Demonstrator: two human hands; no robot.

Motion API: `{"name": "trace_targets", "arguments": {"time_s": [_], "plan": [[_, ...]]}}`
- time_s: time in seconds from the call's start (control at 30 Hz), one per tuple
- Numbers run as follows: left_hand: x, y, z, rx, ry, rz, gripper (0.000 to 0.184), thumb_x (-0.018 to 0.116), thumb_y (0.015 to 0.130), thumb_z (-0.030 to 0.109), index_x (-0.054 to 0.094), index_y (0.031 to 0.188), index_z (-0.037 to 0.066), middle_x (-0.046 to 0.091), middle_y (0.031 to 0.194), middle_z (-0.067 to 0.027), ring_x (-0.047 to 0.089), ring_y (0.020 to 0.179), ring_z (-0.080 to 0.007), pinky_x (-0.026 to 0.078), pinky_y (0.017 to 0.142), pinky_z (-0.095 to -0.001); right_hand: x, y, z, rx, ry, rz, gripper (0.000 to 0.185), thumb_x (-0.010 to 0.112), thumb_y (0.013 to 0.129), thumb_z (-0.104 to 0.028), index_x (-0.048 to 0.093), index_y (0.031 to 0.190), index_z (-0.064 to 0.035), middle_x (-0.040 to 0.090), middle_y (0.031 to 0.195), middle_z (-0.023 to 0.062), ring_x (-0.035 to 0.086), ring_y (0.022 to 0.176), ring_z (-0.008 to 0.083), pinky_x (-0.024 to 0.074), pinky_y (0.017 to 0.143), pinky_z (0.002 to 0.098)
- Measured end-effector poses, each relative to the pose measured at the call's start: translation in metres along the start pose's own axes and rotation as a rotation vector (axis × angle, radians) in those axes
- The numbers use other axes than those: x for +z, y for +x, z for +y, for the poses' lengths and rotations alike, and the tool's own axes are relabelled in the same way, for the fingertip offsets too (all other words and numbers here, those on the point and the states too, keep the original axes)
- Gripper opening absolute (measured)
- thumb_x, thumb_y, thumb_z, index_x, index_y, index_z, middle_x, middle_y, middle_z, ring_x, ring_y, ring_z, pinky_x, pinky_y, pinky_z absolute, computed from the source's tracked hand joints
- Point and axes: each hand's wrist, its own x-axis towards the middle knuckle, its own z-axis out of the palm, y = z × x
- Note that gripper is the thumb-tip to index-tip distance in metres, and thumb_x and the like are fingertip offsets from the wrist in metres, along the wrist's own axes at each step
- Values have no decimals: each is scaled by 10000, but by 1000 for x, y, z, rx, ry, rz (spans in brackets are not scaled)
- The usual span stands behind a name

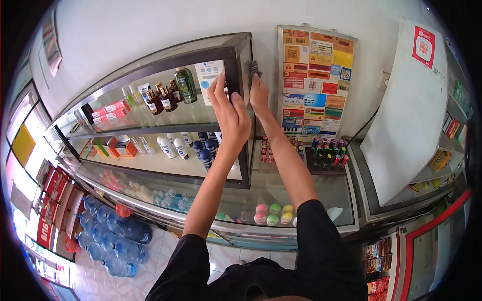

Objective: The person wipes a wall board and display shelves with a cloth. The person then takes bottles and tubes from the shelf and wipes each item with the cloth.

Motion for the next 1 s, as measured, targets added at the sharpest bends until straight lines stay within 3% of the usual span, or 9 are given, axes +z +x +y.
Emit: {"name": "trace_targets", "arguments": {"time_s": [0.1,0.2,0.33,0.43,0.63,0.7,0.83,0.93,1.0], "plan": [[1,1,-1,25,22,8,476,385,1034,122,376,1486,-27,440,1350,-217,491,1161,-331,414,989,-426,4,28,-14,-26,-82,40,548,411,1057,-442,661,1263,0,714,1055,260,680,1061,376,482,918,419],[1,1,0,13,13,9,470,386,1035,123,381,1480,-31,443,1345,-218,492,1156,-329,415,986,-424,-4,51,-61,-90,-53,-83,560,388,1060,-440,655,1286,-2,701,1154,261,648,1138,395,472,968,408],[0,0,0,27,16,11,467,385,1040,128,386,1476,-38,450,1334,-213,492,1153,-325,423,972,-416,-4,-8,-63,-260,146,-23,508,439,1077,-357,558,1420,-1,713,1157,245,660,1162,256,475,959,348],[-1,1,1,15,12,11,471,392,1034,115,385,1479,-38,452,1333,-214,493,1145,-323,426,967,-412,-8,-36,-45,-521,272,-40,514,473,1079,-335,508,1465,3,737,989,189,664,938,180,498,843,342],[0,-1,-4,34,60,27,490,430,1007,85,390,1481,-33,463,1322,-225,495,1150,-334,424,978,-418,-4,28,-53,-346,-33,-14,538,424,1086,-438,591,1406,-40,558,732,115,471,681,172,465,663,391],[0,-1,-3,16,56,27,496,441,991,67,396,1474,-35,465,1330,-239,494,1182,-357,414,1012,-429,-1,56,-42,-372,-112,-12,542,403,1083,-468,655,1334,-58,572,729,182,540,699,211,467,696,414],[0,0,-6,50,7,22,486,443,979,53,401,1451,-55,456,1352,-257,483,1208,-383,376,1071,-459,14,63,-2,-473,7,147,507,447,1081,-383,674,1202,54,724,996,226,684,987,315,490,886,398],[1,1,-8,74,-7,21,486,432,989,62,379,1458,-52,443,1353,-263,479,1198,-400,382,1062,-459,7,39,39,-250,153,-15,487,464,1076,-338,669,1165,95,731,1080,213,682,1071,310,484,941,369],[0,0,-10,74,1,17,485,433,989,60,375,1458,-49,440,1355,-265,479,1192,-401,386,1054,-462,5,31,55,-223,181,-57,478,469,1073,-334,674,1130,95,726,1031,197,674,1013,301,483,913,376]]}}
